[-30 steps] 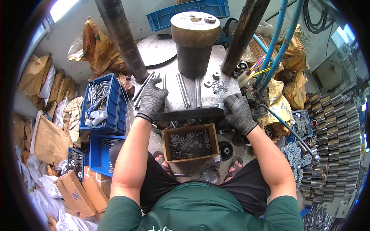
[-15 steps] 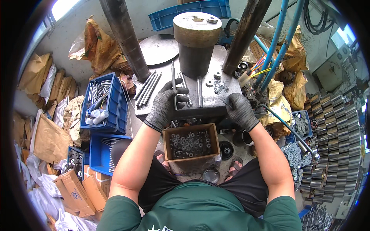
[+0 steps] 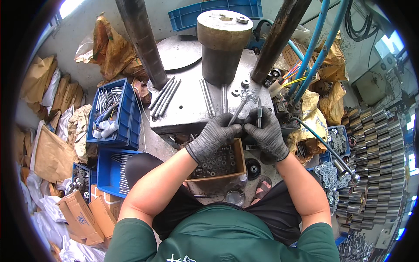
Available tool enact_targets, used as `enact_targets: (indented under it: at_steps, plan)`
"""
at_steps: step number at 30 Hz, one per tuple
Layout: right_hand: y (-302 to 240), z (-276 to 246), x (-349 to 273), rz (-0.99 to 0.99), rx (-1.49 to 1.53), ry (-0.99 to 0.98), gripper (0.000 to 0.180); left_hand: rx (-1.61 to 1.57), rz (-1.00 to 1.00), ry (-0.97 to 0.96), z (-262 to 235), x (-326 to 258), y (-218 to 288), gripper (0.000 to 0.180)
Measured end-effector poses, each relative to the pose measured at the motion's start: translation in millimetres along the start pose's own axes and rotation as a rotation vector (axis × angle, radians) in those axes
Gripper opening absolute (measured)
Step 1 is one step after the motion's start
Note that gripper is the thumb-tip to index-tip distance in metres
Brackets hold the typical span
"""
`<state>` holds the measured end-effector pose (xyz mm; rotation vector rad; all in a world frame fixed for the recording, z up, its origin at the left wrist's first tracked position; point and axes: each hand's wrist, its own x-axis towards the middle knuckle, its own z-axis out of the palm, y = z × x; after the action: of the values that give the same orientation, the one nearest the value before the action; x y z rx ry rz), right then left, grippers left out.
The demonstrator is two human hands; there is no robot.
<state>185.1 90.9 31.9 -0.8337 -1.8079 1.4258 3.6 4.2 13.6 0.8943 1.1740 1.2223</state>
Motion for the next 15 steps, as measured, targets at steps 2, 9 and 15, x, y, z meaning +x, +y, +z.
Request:
enact_targets:
  at_steps: [2, 9, 15]
  plan:
    - [3.7, 1.9, -0.4, 0.042, 0.005, -0.045, 0.026, 0.006, 0.008, -0.042, 1.4, -1.3, 0.8, 0.025]
    - [-25.8, 3.7, -8.4, 0.298, 0.439, -0.055, 0.066, -0.134, -0.001, 0.027, -3.0, 0.2, -3.2, 0.017]
    - [-9.0, -12.7, -9.4, -0.188, -0.462, -0.162, 0.074, -0.378, -0.064, 0.224, -13.7, 9.2, 0.1, 0.012]
